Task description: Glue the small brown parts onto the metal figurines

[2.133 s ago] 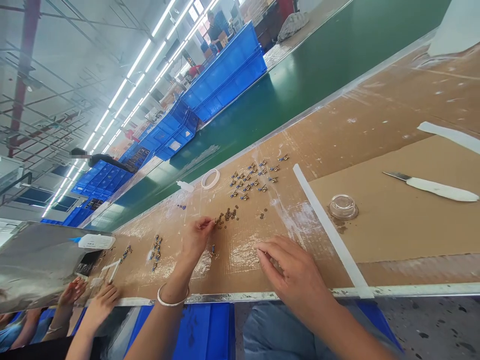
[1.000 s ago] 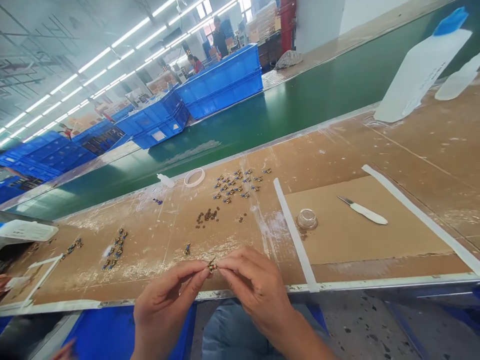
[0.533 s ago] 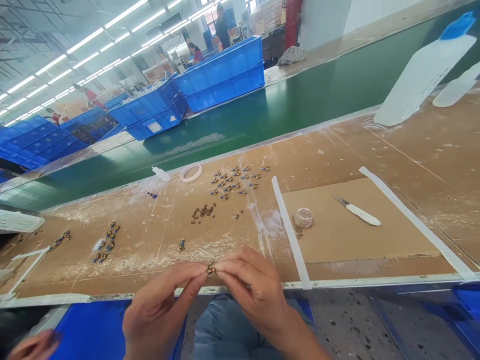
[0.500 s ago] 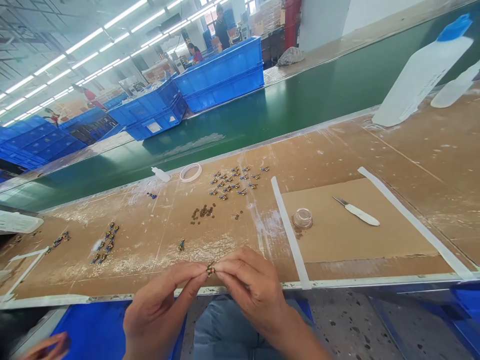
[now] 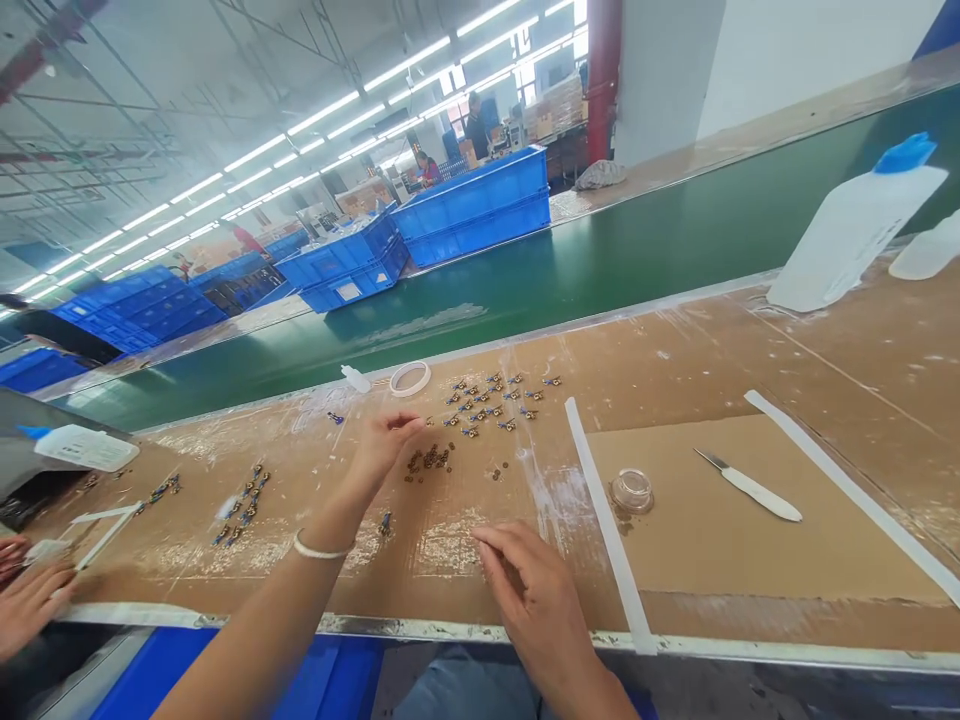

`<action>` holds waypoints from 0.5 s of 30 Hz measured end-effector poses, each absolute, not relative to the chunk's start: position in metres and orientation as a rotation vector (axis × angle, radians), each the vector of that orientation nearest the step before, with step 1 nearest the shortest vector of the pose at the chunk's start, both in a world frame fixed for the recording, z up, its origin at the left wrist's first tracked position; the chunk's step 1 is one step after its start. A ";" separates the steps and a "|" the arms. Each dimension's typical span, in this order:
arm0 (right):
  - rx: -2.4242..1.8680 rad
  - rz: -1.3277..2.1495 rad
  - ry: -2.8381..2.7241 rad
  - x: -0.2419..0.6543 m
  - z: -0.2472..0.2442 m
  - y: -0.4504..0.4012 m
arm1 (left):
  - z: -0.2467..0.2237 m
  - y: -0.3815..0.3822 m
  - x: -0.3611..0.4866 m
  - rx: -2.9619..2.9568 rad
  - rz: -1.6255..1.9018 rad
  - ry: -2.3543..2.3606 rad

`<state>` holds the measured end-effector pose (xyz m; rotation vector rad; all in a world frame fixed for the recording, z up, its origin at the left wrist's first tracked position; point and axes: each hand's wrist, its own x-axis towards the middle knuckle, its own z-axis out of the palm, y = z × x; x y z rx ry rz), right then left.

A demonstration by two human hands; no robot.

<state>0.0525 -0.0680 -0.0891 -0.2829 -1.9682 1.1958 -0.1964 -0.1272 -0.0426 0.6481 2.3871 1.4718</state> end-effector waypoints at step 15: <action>-0.280 1.074 -2.041 0.054 -0.096 -0.069 | -0.051 -0.190 -0.189 0.716 1.061 2.678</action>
